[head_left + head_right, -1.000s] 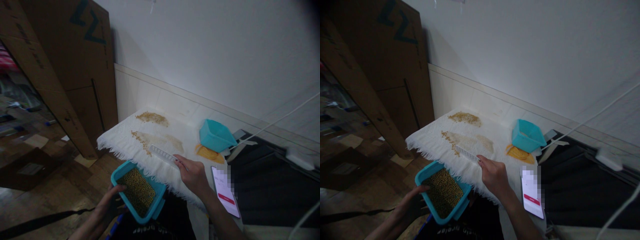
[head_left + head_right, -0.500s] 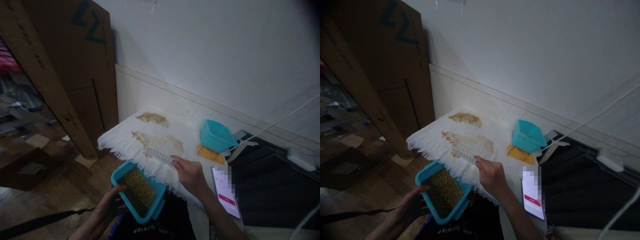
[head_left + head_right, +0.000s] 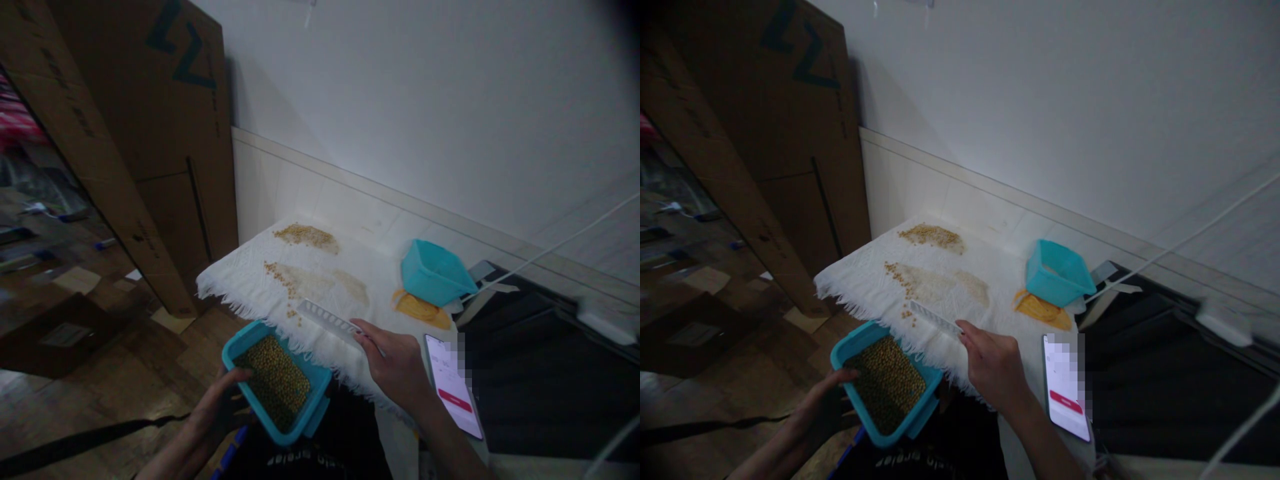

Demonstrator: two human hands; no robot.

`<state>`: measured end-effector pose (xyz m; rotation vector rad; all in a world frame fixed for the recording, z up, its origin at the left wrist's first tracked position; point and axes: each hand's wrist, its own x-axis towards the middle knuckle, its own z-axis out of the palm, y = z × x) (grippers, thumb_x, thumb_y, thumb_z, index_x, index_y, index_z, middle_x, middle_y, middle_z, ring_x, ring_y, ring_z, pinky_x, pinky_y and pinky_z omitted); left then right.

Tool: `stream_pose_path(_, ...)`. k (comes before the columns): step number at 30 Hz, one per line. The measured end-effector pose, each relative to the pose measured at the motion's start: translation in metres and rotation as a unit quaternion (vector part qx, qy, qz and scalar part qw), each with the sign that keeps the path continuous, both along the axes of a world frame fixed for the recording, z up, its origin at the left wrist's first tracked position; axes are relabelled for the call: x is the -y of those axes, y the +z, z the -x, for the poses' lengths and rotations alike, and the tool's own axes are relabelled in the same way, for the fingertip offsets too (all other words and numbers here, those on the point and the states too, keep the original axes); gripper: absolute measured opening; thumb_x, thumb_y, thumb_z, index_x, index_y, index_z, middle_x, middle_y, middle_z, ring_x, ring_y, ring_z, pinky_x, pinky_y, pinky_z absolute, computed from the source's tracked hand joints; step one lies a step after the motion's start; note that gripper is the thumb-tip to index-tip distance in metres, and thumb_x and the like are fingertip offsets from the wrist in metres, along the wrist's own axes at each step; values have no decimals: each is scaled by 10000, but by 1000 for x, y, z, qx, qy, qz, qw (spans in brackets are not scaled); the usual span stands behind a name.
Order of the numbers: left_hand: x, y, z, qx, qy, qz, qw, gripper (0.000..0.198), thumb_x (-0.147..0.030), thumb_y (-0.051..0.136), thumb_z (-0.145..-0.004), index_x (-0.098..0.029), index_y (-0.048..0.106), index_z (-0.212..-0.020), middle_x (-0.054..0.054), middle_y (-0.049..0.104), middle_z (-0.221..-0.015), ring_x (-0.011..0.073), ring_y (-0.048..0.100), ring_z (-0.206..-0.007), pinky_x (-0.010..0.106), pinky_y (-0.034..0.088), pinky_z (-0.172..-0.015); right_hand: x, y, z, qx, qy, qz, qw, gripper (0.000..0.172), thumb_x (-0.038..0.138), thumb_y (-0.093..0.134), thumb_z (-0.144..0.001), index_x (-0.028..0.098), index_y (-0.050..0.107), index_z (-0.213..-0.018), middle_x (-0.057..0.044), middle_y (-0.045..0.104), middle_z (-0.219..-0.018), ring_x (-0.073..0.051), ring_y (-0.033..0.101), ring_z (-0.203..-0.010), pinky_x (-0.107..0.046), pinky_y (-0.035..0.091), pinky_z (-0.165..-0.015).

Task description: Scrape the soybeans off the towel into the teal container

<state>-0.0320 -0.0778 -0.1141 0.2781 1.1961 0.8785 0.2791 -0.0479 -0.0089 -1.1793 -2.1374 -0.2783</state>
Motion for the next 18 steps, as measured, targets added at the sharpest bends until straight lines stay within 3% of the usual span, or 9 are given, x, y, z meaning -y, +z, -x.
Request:
stream_pose_path(5, -2, -5, 4, 11, -10, -1, 1000, 696, -467, 874, -668, -249, 568, -1254, 78, 775, -916, 353, 739, -880, 498, 593, -819, 3, 1, -1, -8, 0, 9, 1000, 302, 141, 521, -1050, 128, 820, -1085, -107, 872, -949, -182, 838, -705, -213, 654, -664)
stream_pose_path(10, -3, -1, 2, 3, 4, -3, 1000, 630, -449, 843, -712, -242, 592, -1252, 67, 771, -889, 324, 727, -825, 478, 590, -784, 3, 4, 2, -11, 3, 15, 1000, 295, 145, 526, -1049, 124, 817, -1088, -115, 871, -964, -190, 842, -718, -221, 656, -663)
stream_pose_path(18, -3, -1, 5, 6, 1, 3, 1000, 622, -482, 891, -644, -266, 616, -1159, 64, 789, -865, 312, 726, -809, 456, 582, -774, 5, 5, 2, -19, 14, 30, 999, 287, 136, 553, -1030, 171, 821, -1128, -85, 874, -992, -196, 850, -764, -238, 676, -689)
